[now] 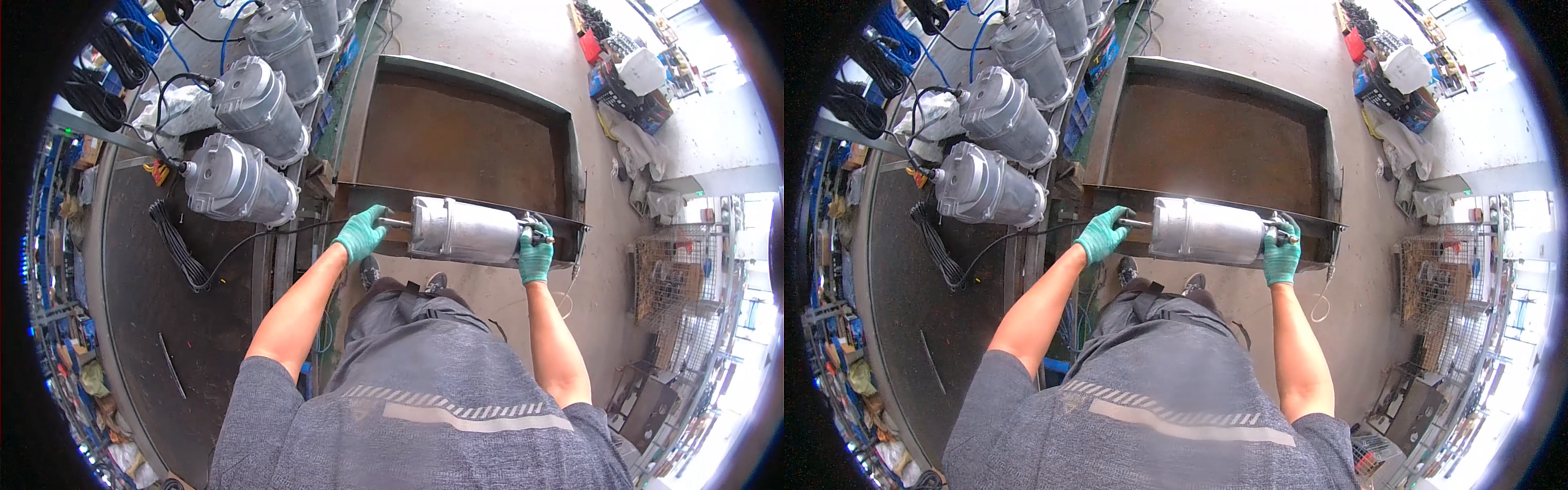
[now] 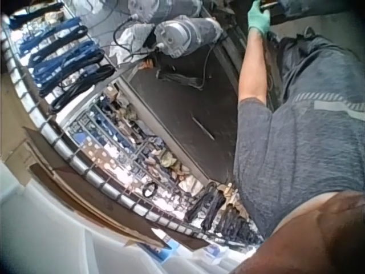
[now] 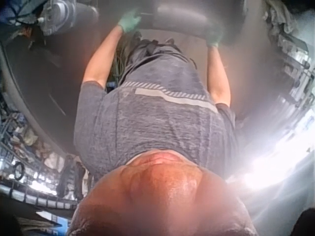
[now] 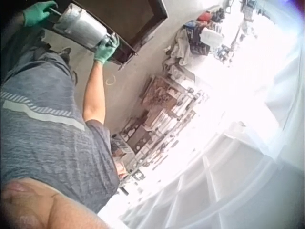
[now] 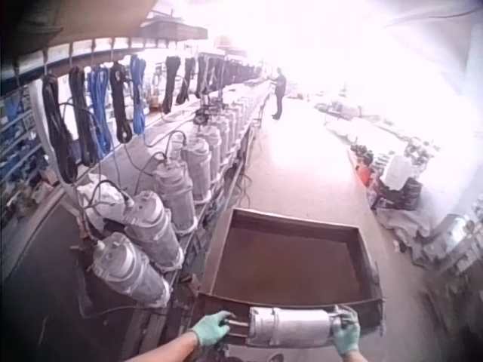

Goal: The person submerses a metal pump housing into a tank of water using their hands, lifts it out, and then carries a coiled black cable to a row of pumps on a long table.

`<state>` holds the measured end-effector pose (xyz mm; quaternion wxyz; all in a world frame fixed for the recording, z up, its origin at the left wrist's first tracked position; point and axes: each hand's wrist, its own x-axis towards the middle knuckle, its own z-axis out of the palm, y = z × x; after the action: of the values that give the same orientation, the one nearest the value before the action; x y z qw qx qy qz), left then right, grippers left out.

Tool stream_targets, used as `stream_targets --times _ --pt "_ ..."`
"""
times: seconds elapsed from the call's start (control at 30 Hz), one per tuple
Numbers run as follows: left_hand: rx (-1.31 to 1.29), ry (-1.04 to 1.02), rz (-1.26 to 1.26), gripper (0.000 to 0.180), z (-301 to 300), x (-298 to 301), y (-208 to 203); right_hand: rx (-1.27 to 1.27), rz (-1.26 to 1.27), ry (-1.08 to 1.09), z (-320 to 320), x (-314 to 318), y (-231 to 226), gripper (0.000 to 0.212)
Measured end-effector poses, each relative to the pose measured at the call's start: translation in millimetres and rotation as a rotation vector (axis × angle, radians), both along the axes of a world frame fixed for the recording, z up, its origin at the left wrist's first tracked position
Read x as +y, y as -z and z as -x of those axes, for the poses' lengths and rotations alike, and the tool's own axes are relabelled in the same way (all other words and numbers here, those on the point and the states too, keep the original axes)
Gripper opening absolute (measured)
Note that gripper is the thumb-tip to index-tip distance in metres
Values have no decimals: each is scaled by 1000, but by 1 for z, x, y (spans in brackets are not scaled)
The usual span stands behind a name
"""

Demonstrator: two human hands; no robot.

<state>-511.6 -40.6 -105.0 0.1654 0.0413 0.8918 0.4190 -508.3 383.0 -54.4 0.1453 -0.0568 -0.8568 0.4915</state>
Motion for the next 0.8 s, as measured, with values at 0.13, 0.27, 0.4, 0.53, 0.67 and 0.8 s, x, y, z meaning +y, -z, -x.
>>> stream_targets --times 0.13,0.27,0.4,0.53,0.67,0.8 --pt "-258 -126 -645 34 -1 4 -24 32 2 1 -1 4 0 18" --pt "-502 -154 -775 43 -5 -1 -30 41 -69 0 0 6 -1 16" --pt "-150 -24 -343 60 0 -1 -16 37 -40 -5 2 3 -1 15" --pt "-124 26 2 56 6 2 -12 34 -37 -1 0 3 0 14" --pt "-265 -8 -347 61 3 0 -16 18 72 10 2 8 6 14" --pt "-114 3 -401 64 -8 -14 13 22 3 -9 2 1 4 16"
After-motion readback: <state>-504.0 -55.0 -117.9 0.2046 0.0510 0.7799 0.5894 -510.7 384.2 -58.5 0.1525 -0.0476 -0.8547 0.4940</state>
